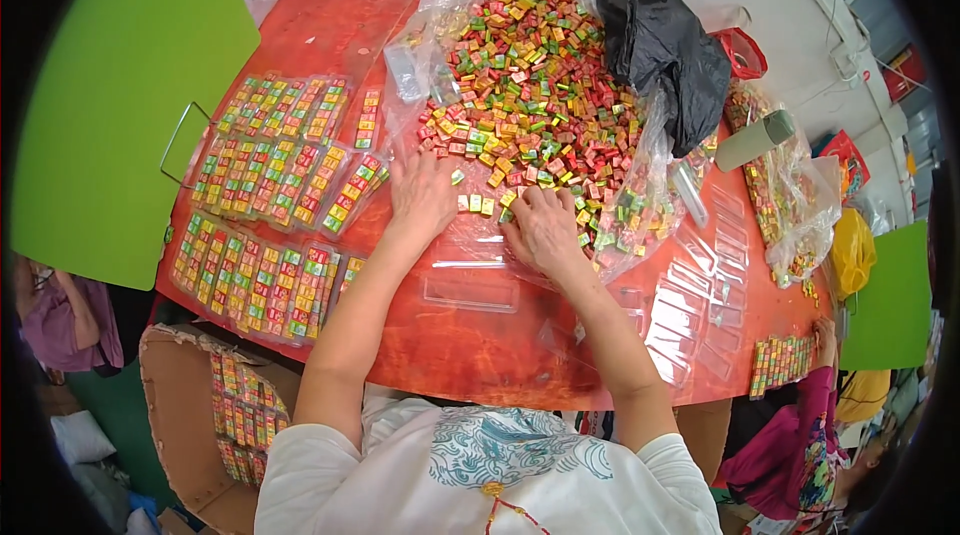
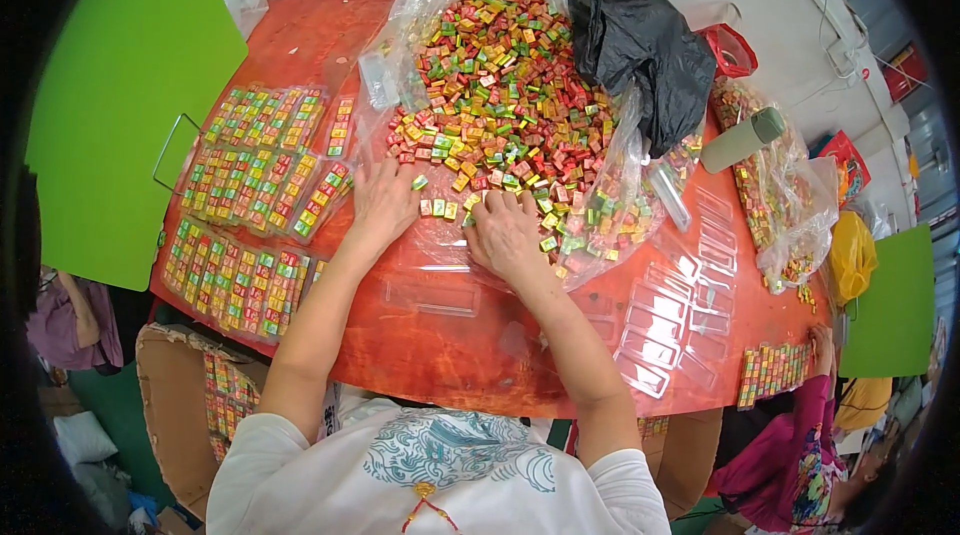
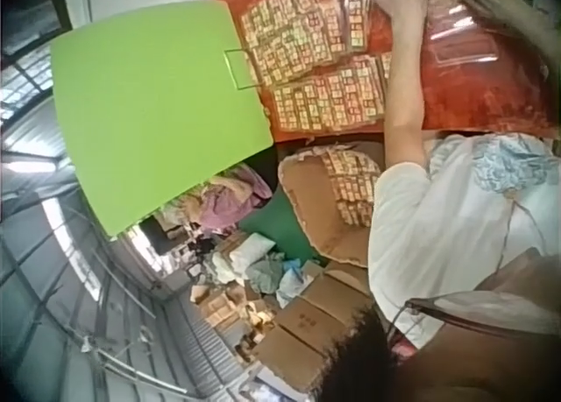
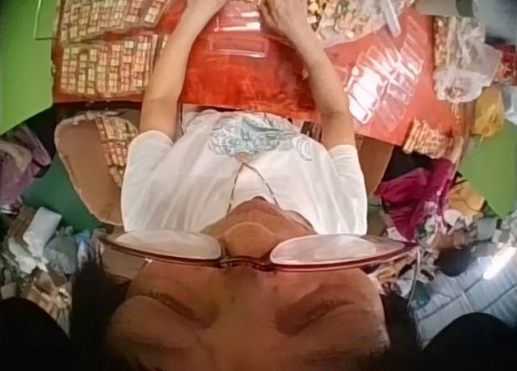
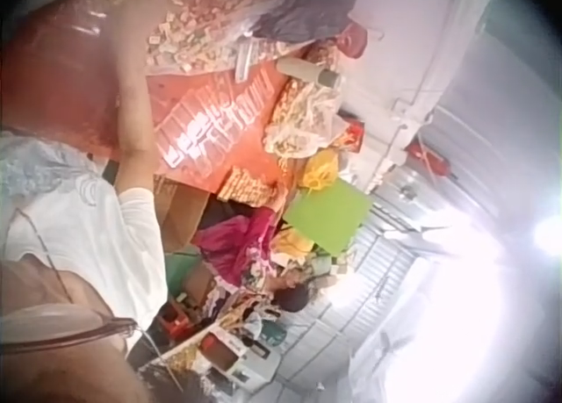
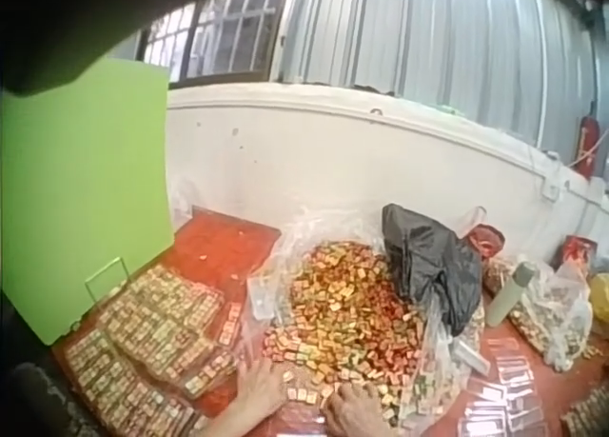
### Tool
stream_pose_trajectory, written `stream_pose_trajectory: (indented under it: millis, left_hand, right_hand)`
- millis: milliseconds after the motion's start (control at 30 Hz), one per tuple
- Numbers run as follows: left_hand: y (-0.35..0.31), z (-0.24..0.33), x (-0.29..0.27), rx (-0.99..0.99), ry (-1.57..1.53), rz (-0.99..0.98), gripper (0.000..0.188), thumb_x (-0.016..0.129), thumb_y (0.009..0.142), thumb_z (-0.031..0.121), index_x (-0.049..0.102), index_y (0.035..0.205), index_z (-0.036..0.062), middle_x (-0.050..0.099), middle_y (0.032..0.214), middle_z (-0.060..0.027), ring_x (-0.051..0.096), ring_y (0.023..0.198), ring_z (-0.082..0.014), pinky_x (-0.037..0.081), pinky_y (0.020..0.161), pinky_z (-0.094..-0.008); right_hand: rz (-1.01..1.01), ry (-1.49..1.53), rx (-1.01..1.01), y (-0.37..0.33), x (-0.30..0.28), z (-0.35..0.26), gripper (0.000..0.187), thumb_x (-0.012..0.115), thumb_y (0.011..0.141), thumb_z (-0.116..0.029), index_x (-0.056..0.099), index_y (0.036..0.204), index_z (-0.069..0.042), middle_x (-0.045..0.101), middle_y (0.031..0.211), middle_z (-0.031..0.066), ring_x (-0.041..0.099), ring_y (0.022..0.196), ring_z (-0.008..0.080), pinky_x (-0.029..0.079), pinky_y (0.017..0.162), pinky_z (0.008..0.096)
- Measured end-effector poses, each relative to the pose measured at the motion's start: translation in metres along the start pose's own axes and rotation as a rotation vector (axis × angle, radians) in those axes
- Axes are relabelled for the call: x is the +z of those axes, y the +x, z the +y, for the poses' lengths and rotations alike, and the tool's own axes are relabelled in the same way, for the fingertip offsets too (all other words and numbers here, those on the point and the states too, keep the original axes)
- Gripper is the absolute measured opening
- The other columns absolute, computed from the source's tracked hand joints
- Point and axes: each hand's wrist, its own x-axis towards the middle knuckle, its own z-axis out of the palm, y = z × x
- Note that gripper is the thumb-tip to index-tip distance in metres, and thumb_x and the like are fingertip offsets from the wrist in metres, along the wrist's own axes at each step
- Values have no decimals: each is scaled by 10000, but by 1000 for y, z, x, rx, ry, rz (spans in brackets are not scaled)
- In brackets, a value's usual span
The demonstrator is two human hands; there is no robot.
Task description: The worker is arranging small, colorful toy cubes into organized sets and packing them on a factory production table.
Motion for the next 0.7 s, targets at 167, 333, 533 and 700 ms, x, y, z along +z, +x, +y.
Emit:
stream_pose_trajectory:
  millis: [167,333,533,700]
  left_hand:
    - [-30,10,-23,-50,108,-40,267,686,840,249,684,1030,62,621,1055,-129,589,1035,-309,356,978,-555]
    - [-36,14,-19,-48,125,-130,298,693,862,308,684,1019,54,621,1052,-146,581,1044,-310,337,997,-577]
    - [-32,23,-32,-46,59,-136,326,697,866,327,671,1066,70,596,1066,-140,561,1062,-307,337,998,-569]
    - [-24,34,-19,117,-36,-87,402,714,849,332,638,1170,101,562,1115,-145,534,1092,-317,349,984,-566]
  right_hand:
    - [6,-12,22,-2,7,2,232,727,832,-242,643,969,-75,592,981,95,586,994,277,409,927,460]
    - [20,40,28,5,9,0,236,719,841,-224,644,1017,-87,602,1004,87,590,1003,275,409,925,448]
    - [55,91,59,7,11,10,245,707,860,-209,663,1081,-113,622,1020,76,604,1020,263,410,925,454]
    - [88,-32,-39,21,21,19,116,672,838,-171,678,933,-104,588,952,91,596,978,289,410,973,489]
